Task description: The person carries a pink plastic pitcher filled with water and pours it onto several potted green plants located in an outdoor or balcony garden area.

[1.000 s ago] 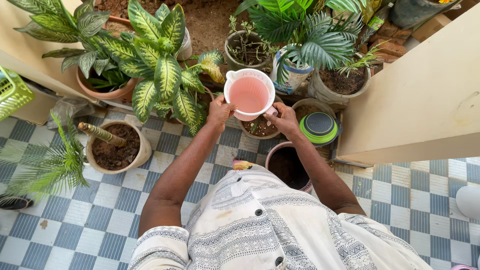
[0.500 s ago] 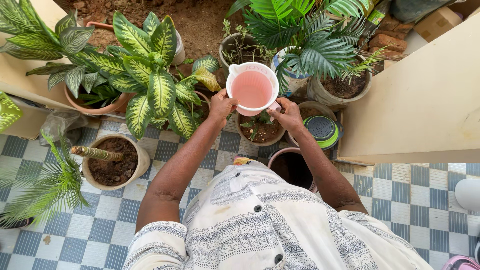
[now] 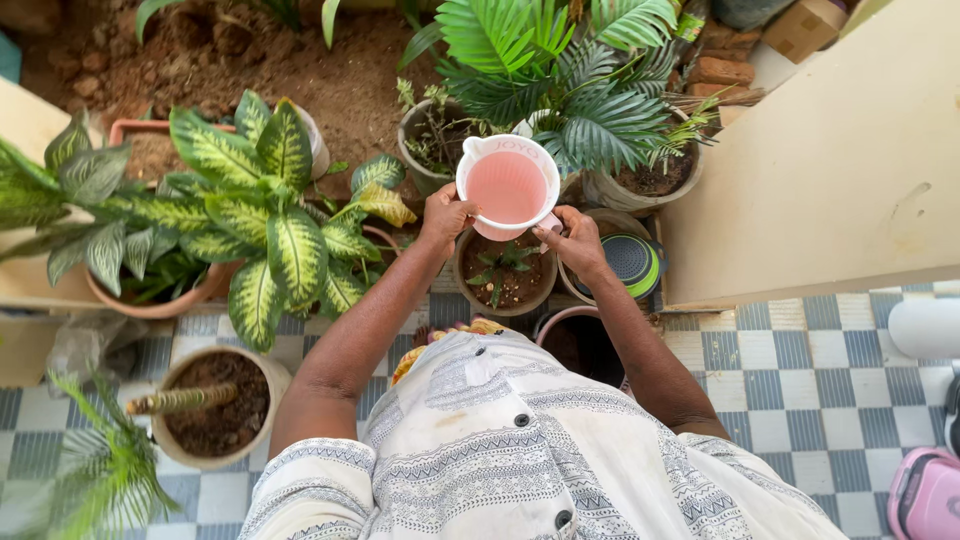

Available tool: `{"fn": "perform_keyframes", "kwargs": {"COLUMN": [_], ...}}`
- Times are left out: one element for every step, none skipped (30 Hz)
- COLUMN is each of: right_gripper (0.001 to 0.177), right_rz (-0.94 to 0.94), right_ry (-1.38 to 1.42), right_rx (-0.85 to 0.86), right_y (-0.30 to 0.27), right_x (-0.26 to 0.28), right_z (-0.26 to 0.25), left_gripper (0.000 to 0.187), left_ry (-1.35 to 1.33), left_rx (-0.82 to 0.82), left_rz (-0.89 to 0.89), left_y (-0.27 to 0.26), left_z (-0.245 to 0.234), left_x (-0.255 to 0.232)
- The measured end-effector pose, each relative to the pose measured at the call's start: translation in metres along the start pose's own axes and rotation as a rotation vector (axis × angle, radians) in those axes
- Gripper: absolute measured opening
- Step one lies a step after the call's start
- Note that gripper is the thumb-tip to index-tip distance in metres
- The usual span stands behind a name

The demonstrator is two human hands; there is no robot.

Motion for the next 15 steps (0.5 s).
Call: {"fn": "perform_keyframes", "kwargs": {"right_gripper": [0.037, 0.037, 0.038, 0.037, 0.037, 0.037, 0.038, 0.038, 0.039, 0.039, 0.039, 0.04, 0.04, 0.041, 0.041], "right_rz": [0.01, 0.015, 0.019, 0.034, 0.048, 0.064, 0.052, 0.044, 0.036, 0.027, 0.018, 0.005, 0.028, 0.051, 0.073], "right_ry": [0.027, 0.05, 0.072, 0.095, 0.118, 0.141, 0.127, 0.114, 0.1, 0.089, 0.077, 0.068, 0.084, 0.102, 0.12], "right_rx": [-0.018, -0.038, -0.058, -0.075, -0.092, -0.106, -0.128, -0.149, -0.171, -0.19, -0.208, -0.227, -0.241, -0.254, -0.268], "right_y": [0.0, 0.003, 0.005, 0.006, 0.007, 0.011, 0.015, 0.015, 0.016, 0.016, 0.016, 0.017, 0.016, 0.016, 0.016], "right_x": [-0.001, 0.0, 0.0, -0.001, -0.003, -0.004, -0.003, -0.004, -0.004, -0.005, -0.005, -0.006, -0.008, -0.01, -0.012], "right_z": [0.0, 0.0, 0.0, -0.002, -0.003, -0.002, -0.003, -0.004, -0.005, -0.006, -0.006, -0.005, -0.005, -0.004, -0.003], "left_gripper": [0.037, 0.038, 0.039, 0.039, 0.039, 0.039, 0.039, 0.039, 0.039, 0.041, 0.043, 0.045, 0.043, 0.042, 0.041], "left_ry": [0.013, 0.022, 0.032, 0.023, 0.014, 0.004, 0.026, 0.049, 0.072, 0.069, 0.065, 0.063, 0.065, 0.068, 0.07], "left_rx": [0.019, 0.041, 0.063, 0.089, 0.115, 0.138, 0.155, 0.171, 0.188, 0.201, 0.215, 0.227, 0.244, 0.261, 0.278], "left_rz": [-0.012, -0.019, -0.026, -0.015, -0.003, 0.005, 0.007, 0.005, 0.003, 0.003, 0.003, 0.007, 0.003, -0.001, -0.006], "left_y": [0.006, 0.014, 0.022, 0.028, 0.034, 0.042, 0.051, 0.056, 0.062, 0.067, 0.072, 0.076, 0.079, 0.082, 0.085], "left_z": [0.002, 0.005, 0.007, 0.012, 0.016, 0.019, 0.021, 0.023, 0.026, 0.028, 0.029, 0.03, 0.033, 0.035, 0.037], "left_x": [-0.002, -0.006, -0.009, -0.011, -0.014, -0.016, -0.019, -0.02, -0.02, -0.02, -0.02, -0.021, -0.021, -0.022, -0.023]}}
Point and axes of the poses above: each hand's wrist, its own y-axis towards the middle knuckle, its own z-axis out of the palm, x = y × z, the point moved 4 cm from there along y, towards the middle knuckle
